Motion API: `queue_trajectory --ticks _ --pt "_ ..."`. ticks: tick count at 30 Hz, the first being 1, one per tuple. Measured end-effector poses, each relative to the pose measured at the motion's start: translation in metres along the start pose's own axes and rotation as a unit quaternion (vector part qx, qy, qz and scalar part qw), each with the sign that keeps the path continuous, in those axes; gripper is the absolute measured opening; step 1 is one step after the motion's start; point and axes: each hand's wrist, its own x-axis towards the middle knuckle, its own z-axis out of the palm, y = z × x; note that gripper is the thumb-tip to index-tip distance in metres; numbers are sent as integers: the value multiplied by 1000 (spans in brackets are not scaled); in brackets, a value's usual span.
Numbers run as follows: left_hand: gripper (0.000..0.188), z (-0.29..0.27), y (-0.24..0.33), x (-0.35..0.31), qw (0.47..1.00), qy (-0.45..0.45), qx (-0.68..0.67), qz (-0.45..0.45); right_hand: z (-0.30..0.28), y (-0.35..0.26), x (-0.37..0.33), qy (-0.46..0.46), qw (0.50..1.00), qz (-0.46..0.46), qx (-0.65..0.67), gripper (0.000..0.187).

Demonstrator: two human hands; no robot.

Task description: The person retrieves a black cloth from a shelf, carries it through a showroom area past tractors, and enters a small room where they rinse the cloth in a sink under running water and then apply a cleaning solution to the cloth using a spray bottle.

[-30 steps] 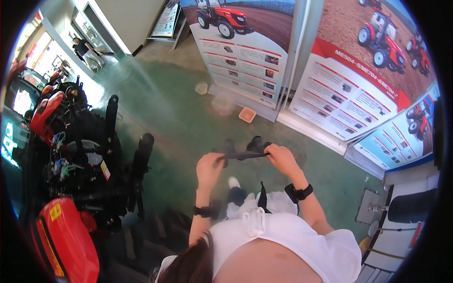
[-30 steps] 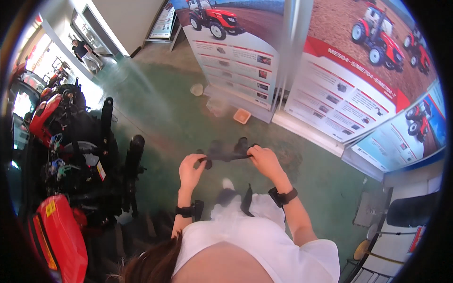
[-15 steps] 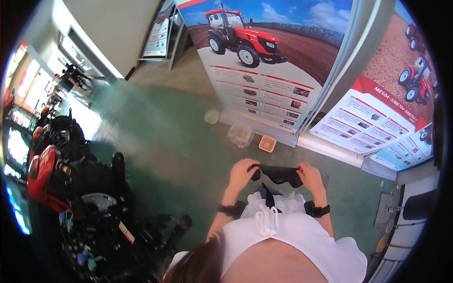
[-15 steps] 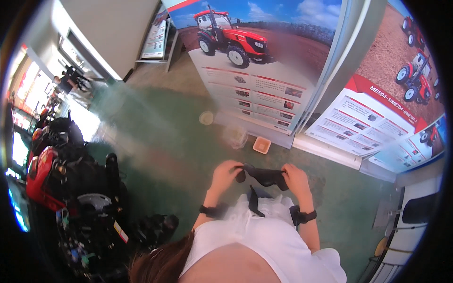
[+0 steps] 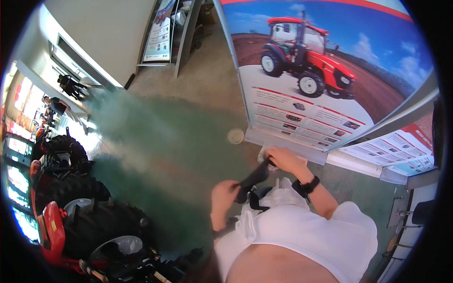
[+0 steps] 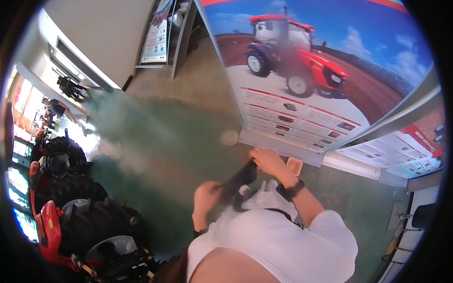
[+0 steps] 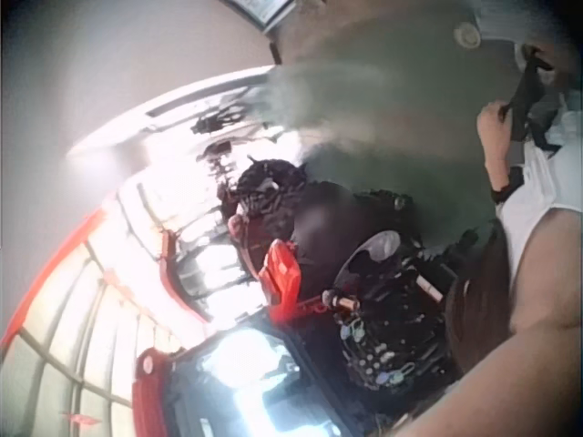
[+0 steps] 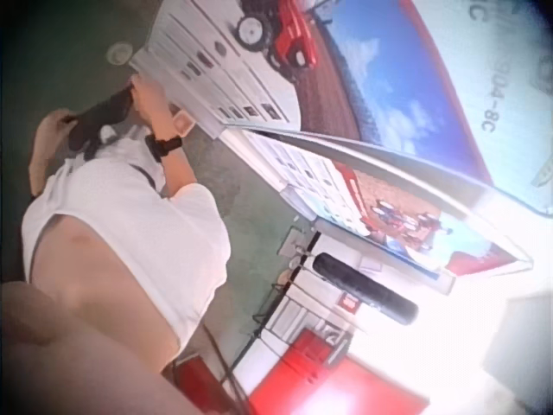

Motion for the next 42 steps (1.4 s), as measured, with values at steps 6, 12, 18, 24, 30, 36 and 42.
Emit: queue_trajectory --ticks 6,12,18,24,30,36,42 --pt "15 -74 -73 19 974 198 70 -88 41 -62 112 -36 984 -167 50 7" --pt "11 -120 -148 80 959 238 135 -75 67 -84 192 -73 972 -218 51 7" --pt "13 -165 -198 226 977 122 174 33 88 -59 288 -65 996 -60 33 12" --pt "13 -181 -192 364 970 -15 117 212 48 -28 341 95 987 125 31 9" --pt "12 -149 -172 468 937 -144 49 315 41 24 373 161 955 249 -6 10" --pt "15 -140 -184 568 937 -154 124 287 31 88 461 137 966 219 2 11" --pt "12 -162 -172 684 937 -57 177 294 -23 120 559 171 969 171 41 12"
